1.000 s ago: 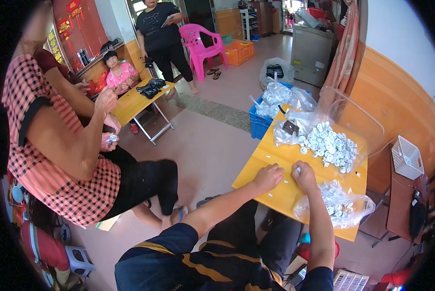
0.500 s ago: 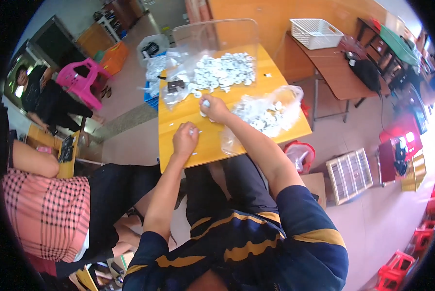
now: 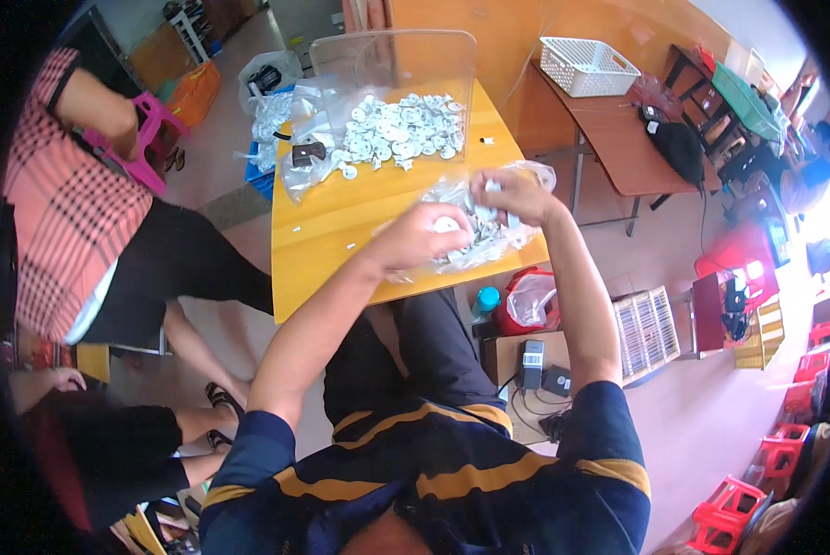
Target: The person sorts small white plastic battery or electronic components by hand into plastic bags and plastic containers.
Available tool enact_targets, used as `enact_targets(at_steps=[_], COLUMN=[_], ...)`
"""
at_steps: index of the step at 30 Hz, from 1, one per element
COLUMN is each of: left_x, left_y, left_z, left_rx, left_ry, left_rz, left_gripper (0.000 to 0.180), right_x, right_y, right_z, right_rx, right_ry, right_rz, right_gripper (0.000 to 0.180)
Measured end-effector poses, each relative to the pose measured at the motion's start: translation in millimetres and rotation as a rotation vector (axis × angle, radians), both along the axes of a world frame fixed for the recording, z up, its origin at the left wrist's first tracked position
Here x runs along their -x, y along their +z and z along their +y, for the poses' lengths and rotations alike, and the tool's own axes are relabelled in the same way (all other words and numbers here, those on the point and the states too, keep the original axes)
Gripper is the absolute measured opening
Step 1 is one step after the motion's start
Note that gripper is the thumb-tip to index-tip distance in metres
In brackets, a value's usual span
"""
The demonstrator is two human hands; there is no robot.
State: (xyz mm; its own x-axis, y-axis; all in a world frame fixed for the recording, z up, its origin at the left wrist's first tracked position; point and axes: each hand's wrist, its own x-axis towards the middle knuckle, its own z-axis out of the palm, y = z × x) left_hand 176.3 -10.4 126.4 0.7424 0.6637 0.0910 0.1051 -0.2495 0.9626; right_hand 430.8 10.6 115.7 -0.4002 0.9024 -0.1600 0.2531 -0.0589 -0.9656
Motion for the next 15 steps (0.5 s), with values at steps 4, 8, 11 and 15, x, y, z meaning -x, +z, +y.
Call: enact_targets(at_steps=[4, 8, 11, 15], left_x=[-42.4, -53.6, -62.6, -65.5], left_y=[-56.0, -55.5, -46.2, -45.8], left_z=[27.3, 39.4, 39.1, 36.0], left_rx=[-0.058, -0.209, -0.288, -0.372], left_ry=[0.078, 0.231, 0.364, 0.362], left_rz=[0.171, 0.387, 0.557, 0.728], left_gripper=[0.020, 0.029, 0.036, 0.041], right_x=[-13.9, -0.7, 9.3, 11.1], right_y=[-32.4, -38.6, -42.8, -52.7], right_z=[16.7, 28.2, 32.6, 38.2], right_rx=[0.047, -0.224, -0.625, -0.685], right_ry=[0.032, -0.201, -0.321, -0.246], right_rz=[-0.350, -0.575, -0.770, -0.664], right_gripper=[0.016, 0.019, 0.019, 0.022])
